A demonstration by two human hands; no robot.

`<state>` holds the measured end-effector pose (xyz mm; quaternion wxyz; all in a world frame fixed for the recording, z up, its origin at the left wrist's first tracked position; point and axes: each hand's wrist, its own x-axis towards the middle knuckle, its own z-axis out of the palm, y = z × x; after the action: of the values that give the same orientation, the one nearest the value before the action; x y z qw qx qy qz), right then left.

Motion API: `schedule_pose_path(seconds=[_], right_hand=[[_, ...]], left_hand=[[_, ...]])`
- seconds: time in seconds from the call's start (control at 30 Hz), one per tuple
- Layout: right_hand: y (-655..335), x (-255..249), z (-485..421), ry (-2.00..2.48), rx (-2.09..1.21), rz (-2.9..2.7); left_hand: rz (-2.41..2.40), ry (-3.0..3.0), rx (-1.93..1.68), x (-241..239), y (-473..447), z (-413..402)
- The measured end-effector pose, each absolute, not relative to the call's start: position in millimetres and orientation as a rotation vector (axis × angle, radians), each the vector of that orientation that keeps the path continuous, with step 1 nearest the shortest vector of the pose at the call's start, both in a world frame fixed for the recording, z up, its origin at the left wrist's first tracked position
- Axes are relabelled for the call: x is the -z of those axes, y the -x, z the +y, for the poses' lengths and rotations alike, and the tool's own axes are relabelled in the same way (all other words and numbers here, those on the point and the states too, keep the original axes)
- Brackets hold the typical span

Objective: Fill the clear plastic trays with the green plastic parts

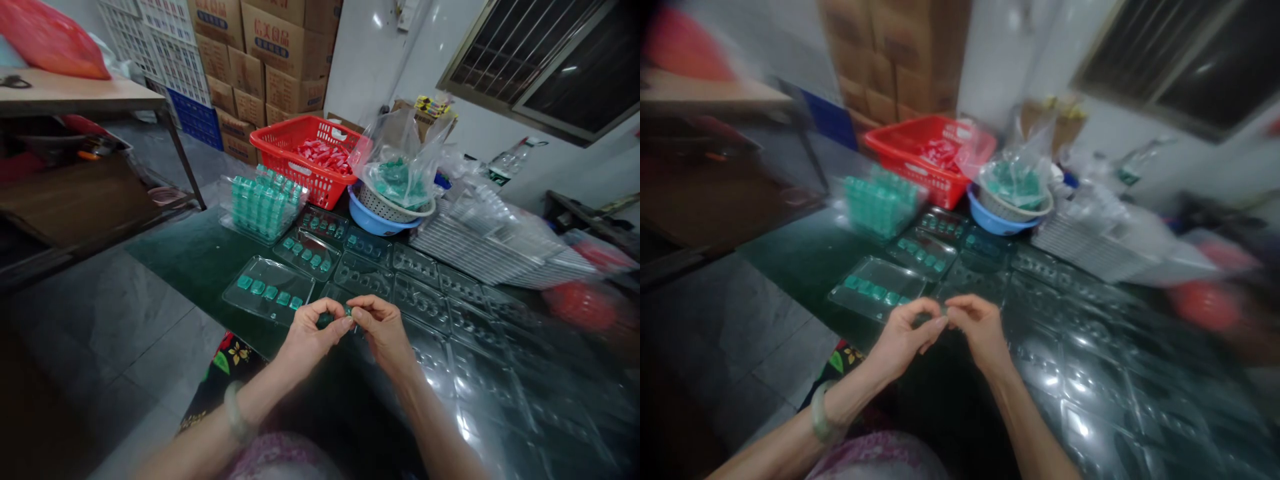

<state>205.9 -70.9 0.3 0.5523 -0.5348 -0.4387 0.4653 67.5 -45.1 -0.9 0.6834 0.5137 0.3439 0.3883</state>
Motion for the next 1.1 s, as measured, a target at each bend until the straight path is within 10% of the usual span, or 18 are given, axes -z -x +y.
schedule_pose_path(seconds=[0.43,0.7,1.1], right_hand=[[-204,-6,-74,1.361,-1.008,-1.254],[-286,16,28,1.735,-0.132,-1.472],[-319,45,115,1.942,0.018,-1.836]], left_hand=[[0.667,-0.872,-0.822,3,-66,-43],[0.658,-0.622,-0.748,5,-53,-30],[0.661,-0.608,-0.7,9,-46,-23]])
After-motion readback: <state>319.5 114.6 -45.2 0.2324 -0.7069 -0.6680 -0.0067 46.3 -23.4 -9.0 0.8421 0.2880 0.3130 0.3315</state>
